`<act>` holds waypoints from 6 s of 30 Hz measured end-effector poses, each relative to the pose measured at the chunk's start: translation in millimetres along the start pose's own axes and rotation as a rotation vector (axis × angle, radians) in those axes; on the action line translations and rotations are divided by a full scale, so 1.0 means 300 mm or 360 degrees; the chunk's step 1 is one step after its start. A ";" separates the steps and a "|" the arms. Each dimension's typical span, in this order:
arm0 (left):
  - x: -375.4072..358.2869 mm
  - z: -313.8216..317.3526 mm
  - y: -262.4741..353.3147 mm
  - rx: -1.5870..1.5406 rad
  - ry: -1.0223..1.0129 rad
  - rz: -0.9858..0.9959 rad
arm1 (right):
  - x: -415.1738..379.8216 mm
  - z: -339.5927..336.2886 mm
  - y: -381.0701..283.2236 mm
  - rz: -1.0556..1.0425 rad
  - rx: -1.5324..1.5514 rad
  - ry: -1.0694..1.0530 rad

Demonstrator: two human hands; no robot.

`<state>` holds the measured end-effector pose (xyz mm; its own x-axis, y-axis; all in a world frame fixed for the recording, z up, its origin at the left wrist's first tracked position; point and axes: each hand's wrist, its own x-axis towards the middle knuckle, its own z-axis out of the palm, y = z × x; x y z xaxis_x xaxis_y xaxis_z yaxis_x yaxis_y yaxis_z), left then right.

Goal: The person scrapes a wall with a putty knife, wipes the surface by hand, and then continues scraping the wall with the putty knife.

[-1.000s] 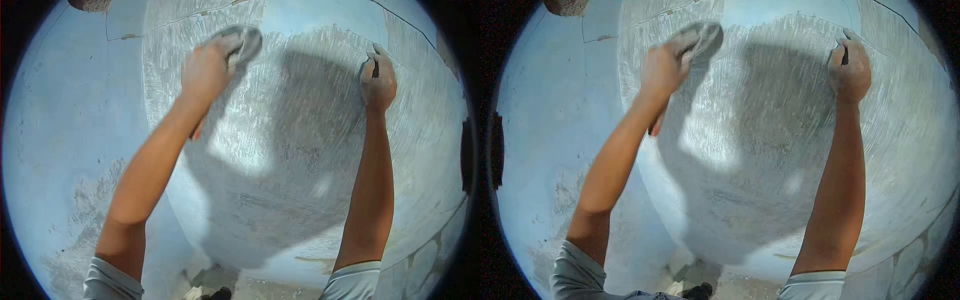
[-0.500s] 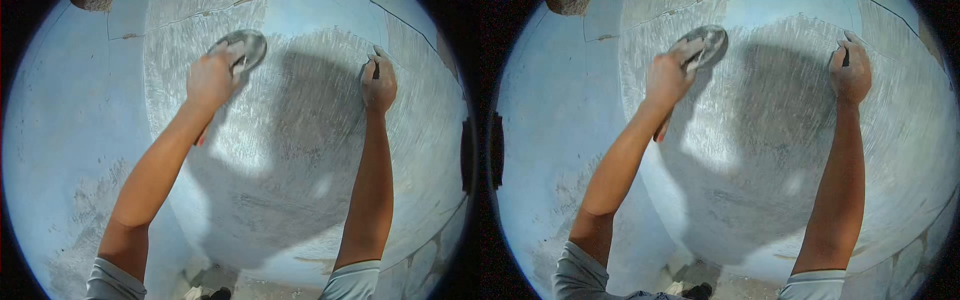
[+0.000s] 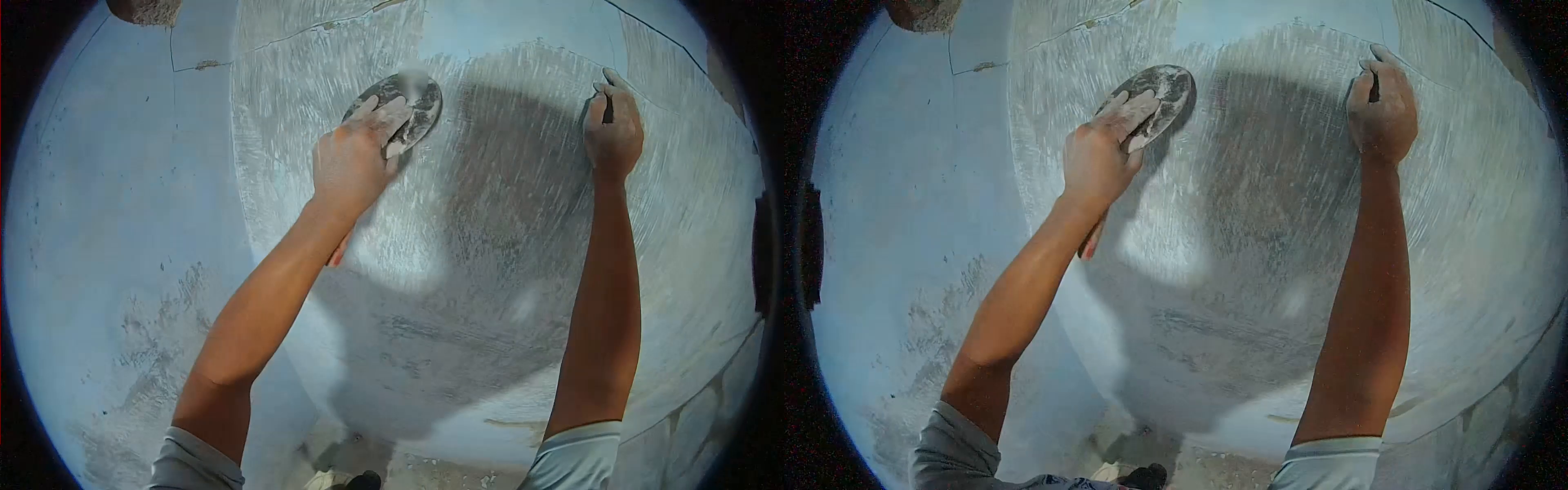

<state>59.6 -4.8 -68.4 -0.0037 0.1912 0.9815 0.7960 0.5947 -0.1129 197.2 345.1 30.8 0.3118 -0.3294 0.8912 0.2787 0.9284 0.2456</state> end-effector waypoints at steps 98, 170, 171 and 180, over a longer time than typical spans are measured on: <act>0.094 0.016 0.066 -0.0682 0.0294 -0.0448 | 0.013 0.002 0.004 -0.0005 0.0072 0.0070; 0.392 -0.084 0.079 0.0283 -0.0099 -0.0226 | 0.003 0.011 0.012 0.0004 0.0074 0.0107; 0.435 -0.072 0.071 0.0382 -0.0101 -0.0252 | 0.001 0.016 0.020 -0.0014 0.0083 0.0122; 0.247 -0.026 0.041 0.0198 -0.0051 -0.0170 | 0.001 0.011 0.014 -0.0003 0.0072 0.0104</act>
<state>73.8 10.7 4.2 -0.1051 0.1454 0.9838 0.7090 0.7046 -0.0284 195.5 349.6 33.3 0.3706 -0.3400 0.8643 0.2383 0.9342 0.2653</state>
